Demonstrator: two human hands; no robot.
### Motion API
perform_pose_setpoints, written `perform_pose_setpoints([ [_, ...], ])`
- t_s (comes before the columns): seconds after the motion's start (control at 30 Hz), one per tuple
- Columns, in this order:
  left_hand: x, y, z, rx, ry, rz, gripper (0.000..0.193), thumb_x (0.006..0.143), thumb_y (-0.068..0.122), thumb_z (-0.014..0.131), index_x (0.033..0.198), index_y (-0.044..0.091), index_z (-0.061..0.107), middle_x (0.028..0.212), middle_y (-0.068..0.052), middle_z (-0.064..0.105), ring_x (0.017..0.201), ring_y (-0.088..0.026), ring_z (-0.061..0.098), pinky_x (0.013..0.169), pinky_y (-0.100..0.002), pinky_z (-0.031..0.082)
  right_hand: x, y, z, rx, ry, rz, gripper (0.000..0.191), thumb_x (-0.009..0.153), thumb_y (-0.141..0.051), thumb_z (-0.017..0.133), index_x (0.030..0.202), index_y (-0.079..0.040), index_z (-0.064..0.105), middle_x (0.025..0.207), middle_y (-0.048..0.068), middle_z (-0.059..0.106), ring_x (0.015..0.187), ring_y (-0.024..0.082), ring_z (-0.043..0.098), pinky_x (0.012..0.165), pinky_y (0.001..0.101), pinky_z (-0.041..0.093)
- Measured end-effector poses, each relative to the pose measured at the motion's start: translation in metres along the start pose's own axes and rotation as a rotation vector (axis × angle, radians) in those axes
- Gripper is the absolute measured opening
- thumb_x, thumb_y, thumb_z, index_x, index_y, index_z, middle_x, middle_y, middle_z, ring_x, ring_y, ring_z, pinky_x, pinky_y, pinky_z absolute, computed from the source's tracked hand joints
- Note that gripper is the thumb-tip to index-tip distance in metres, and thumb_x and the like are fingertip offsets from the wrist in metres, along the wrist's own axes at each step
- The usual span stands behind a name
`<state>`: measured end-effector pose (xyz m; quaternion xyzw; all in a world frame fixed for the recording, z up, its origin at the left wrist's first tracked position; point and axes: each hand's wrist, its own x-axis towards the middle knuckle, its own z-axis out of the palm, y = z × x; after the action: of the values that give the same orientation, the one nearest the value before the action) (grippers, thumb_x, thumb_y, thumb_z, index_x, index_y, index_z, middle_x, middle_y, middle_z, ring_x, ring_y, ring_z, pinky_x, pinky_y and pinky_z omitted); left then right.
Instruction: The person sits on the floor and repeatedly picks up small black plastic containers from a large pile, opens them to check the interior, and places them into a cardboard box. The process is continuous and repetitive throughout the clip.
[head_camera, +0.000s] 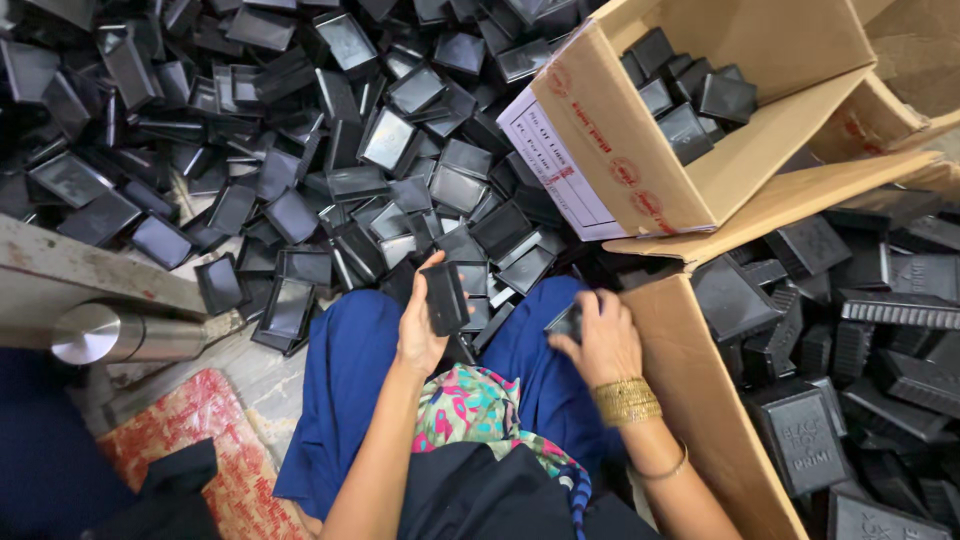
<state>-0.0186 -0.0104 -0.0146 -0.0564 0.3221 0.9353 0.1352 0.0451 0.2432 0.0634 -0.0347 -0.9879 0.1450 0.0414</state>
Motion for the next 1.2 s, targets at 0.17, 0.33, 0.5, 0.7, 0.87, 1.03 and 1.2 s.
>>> perform_pose_setpoints([
  [0.17,0.003,0.000,0.000,-0.045,-0.007,0.012,0.053,0.108,0.046,0.041,0.151,0.017,0.046,0.116,-0.008,0.066,0.098,-0.018,0.067,0.086,-0.039,0.059,-0.011,-0.010,-0.019,-0.069,-0.341,0.180,0.078,0.070,-0.035,0.089,0.135,-0.018,0.050,0.117,0.016,0.061,0.108,0.039,0.064,0.088,0.0491,0.056],
  [0.33,0.001,-0.010,0.014,0.053,-0.050,-0.005,0.052,0.111,0.044,0.041,0.154,0.016,0.045,0.120,-0.007,0.063,0.104,-0.017,0.063,0.092,-0.035,0.054,0.003,-0.021,-0.014,0.699,-0.145,0.023,0.079,0.078,-0.033,0.085,0.143,-0.012,0.046,0.123,0.020,0.069,0.106,0.030,0.076,0.089,0.0407,0.061],
  [0.5,-0.007,-0.022,0.025,0.115,-0.080,0.007,0.051,0.108,0.043,0.039,0.150,0.016,0.043,0.132,-0.006,0.061,0.118,-0.018,0.061,0.101,-0.033,0.051,0.021,-0.066,0.022,1.018,-0.219,0.035,0.089,0.080,-0.023,0.082,0.155,-0.013,0.034,0.128,0.021,0.068,0.109,0.026,0.074,0.088,0.0372,0.062],
  [0.7,-0.006,-0.028,0.016,0.184,-0.099,0.060,0.050,0.111,0.043,0.038,0.149,0.013,0.047,0.125,-0.008,0.060,0.110,-0.019,0.063,0.095,-0.034,0.054,0.014,-0.073,0.044,0.919,-0.301,-0.020,0.092,0.081,-0.024,0.083,0.158,-0.014,0.034,0.131,0.023,0.065,0.111,0.027,0.074,0.090,0.0367,0.062],
  [0.87,-0.008,-0.029,0.018,0.139,-0.121,0.044,0.049,0.110,0.045,0.037,0.147,0.014,0.048,0.118,-0.011,0.063,0.103,-0.019,0.066,0.088,-0.034,0.056,0.012,-0.070,0.057,0.857,-0.239,-0.081,0.094,0.078,-0.026,0.086,0.155,-0.010,0.035,0.133,0.025,0.061,0.110,0.029,0.073,0.090,0.0372,0.061],
  [1.03,-0.011,-0.018,0.019,0.081,0.001,0.166,0.049,0.108,0.040,0.038,0.144,0.011,0.050,0.126,-0.004,0.066,0.116,-0.016,0.063,0.099,-0.031,0.052,0.012,-0.077,0.057,1.180,-0.237,-0.057,0.085,0.083,-0.026,0.083,0.152,-0.009,0.037,0.125,0.021,0.065,0.116,0.028,0.064,0.093,0.0377,0.055],
  [1.2,-0.008,-0.011,0.010,0.844,0.294,0.599,0.043,0.111,0.034,0.039,0.096,0.005,0.066,0.089,-0.012,0.066,0.086,-0.020,0.063,0.081,-0.034,0.048,0.001,-0.078,0.040,0.636,-0.036,-0.231,0.052,0.078,-0.022,0.085,0.124,-0.008,0.067,0.113,0.013,0.075,0.102,0.028,0.073,0.088,0.0344,0.056],
])
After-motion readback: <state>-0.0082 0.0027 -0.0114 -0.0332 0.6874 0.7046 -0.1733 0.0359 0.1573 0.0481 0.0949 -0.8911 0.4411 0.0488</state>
